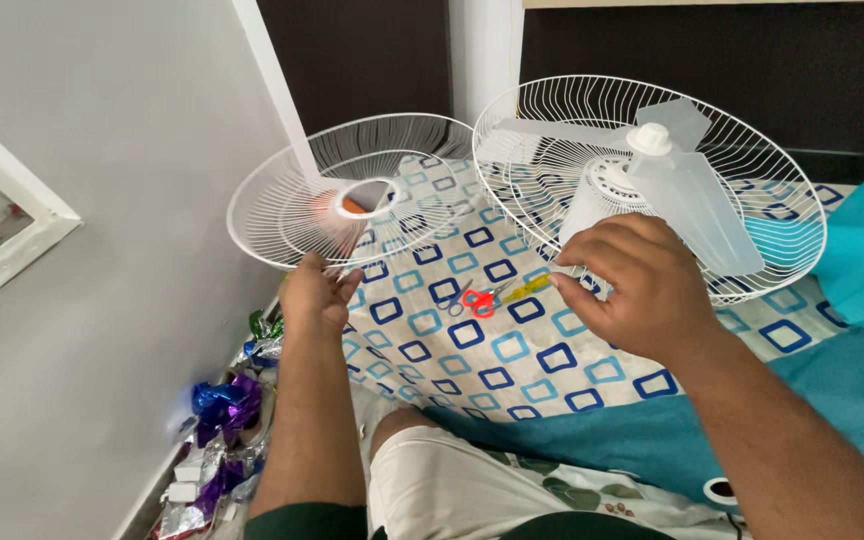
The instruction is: The person assembles a table fan by attaching the front grille, fan blades, and rear grille to the motor housing. They secure the components by hand, aligning and tightening each part in sequence.
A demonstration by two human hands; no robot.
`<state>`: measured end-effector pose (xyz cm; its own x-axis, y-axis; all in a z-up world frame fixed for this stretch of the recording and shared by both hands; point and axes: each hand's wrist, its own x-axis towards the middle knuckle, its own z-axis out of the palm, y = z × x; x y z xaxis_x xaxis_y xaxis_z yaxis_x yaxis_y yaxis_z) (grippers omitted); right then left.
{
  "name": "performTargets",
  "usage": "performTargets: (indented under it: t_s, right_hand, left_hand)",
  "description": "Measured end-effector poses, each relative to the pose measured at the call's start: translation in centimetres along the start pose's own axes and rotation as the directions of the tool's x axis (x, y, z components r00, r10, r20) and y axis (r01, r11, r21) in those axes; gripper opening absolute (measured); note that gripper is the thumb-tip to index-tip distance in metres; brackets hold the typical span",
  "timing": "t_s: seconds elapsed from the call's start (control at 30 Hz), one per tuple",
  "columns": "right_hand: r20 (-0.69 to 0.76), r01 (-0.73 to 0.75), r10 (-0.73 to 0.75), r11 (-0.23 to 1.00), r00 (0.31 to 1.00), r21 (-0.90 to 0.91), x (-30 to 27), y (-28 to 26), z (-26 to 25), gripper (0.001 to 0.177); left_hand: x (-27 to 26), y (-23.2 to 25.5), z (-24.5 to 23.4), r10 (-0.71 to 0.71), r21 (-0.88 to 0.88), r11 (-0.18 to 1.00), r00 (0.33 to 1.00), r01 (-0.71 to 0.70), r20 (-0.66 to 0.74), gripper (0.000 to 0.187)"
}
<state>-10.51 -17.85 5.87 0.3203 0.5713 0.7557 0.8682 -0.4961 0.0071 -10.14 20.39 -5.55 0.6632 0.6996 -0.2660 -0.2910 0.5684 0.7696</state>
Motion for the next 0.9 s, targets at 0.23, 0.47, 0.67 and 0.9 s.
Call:
performTargets:
  t_s: [0.23,0.47,0.67,0.9]
  right_hand:
    - [-0.052,0.086,-0.087,0.996,0.995,-0.020,1.0,-1.3,0.5,0.056]
    - [-0.119,0.068,-0.084,0.988,0.989,-0.137,3.0,-0.7,-0.7,0.090]
    - [-0.227,0.119,-0.189,0.950,0.955,-0.289,4.0,0.2,-2.0,0.067]
    - [-0.441,0.017,-0.077,0.990,0.894,-0.138,2.2,3.1,-4.9,0.035]
  left_hand:
    - [-8.8,6.0,1.6,0.309,-0.100,0.943,0.947,-0.317,-0.091,0.061]
    - [-16.2,8.0,6.3,0.397,-0.280,0.892,0.912,-0.356,0.102,0.072]
    - [-21.6,4.2,10.4,0.389,-0.218,0.916,0.876,-0.336,0.285,0.069]
    - [-21.7,-1.3,12.4,0.568,-0.302,0.823,0.677,-0.481,0.468,0.044]
